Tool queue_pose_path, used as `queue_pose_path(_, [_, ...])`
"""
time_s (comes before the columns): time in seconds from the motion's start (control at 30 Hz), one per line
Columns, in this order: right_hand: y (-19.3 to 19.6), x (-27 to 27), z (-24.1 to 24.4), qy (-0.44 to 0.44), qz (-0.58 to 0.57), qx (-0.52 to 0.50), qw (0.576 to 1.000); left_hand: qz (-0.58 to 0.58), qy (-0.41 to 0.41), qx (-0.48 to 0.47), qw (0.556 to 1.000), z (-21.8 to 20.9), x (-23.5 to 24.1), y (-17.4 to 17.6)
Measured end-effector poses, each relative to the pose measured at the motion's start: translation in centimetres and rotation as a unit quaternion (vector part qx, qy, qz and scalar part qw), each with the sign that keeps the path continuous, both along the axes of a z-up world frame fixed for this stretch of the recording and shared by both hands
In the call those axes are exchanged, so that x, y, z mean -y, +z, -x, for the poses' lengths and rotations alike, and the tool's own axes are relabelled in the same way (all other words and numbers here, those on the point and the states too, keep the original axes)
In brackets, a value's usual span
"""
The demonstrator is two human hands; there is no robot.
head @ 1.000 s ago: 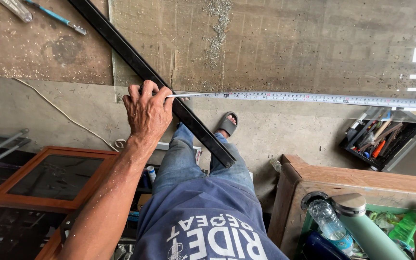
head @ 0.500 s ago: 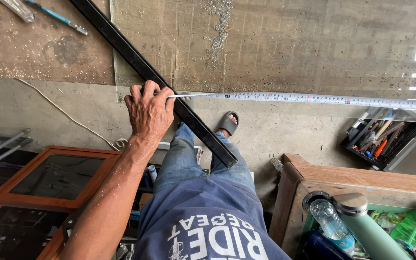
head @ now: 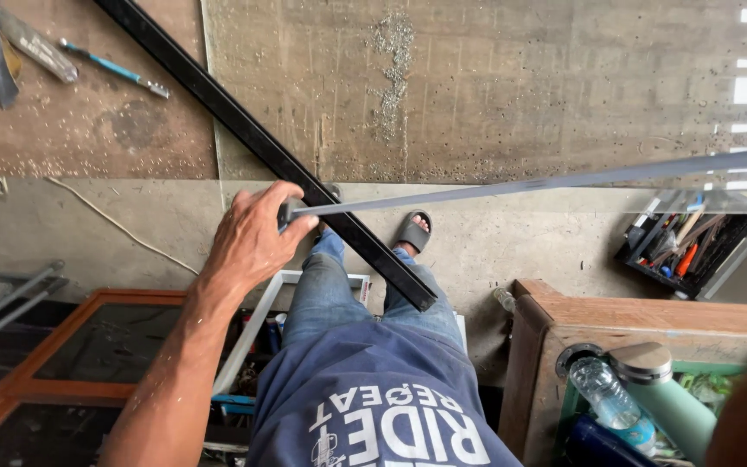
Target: Measuring and marking a glass sheet for cutting using a tape measure and a metal straight edge
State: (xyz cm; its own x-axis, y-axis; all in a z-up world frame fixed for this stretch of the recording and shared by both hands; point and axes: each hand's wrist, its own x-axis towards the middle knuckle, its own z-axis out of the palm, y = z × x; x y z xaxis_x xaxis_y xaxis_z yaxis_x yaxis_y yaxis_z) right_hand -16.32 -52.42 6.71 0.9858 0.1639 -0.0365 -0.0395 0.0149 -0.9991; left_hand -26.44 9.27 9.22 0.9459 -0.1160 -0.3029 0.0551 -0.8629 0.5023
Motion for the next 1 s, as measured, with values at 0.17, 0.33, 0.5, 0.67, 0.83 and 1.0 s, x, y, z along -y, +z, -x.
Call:
queue_pose_path(0.17, [-0.8,-19.8,6.2,-0.044,-0.002,0.02,0.999,0.027,0.011,-0.125,0.992,0.1,-2.1,2.6])
queue_pose_path(0.33, [-1.1,-47.9,10.8,0.107,0.217,0.011,0.97,0.096,0.01,-0.136,0.986,0.0,-5.7,3.1])
queue_pose_path(0.5, [-1.3,-50.4,11.6,0.016,0.333,0.082,0.939,0.031,0.097,-0.15,0.983,-0.7,-14.9,2.4])
queue_pose_path(0.67, [-4.7,-44.8,17.3,-0.022,0.578,0.03,0.815,-0.094,0.25,-0.016,0.964,-1.2,-28.5,-4.9])
queue_pose_path(0.83, [-6.4,-43.3,20.1,-0.015,0.682,-0.03,0.73,-0.185,0.286,0.3,0.891,-2.6,-38.8,-12.1])
queue_pose_path(1.0, [-5.8,-41.9,19.7,-0.038,0.618,0.153,0.77,-0.185,0.306,0.357,0.863,-4.8,-41.1,-14.1])
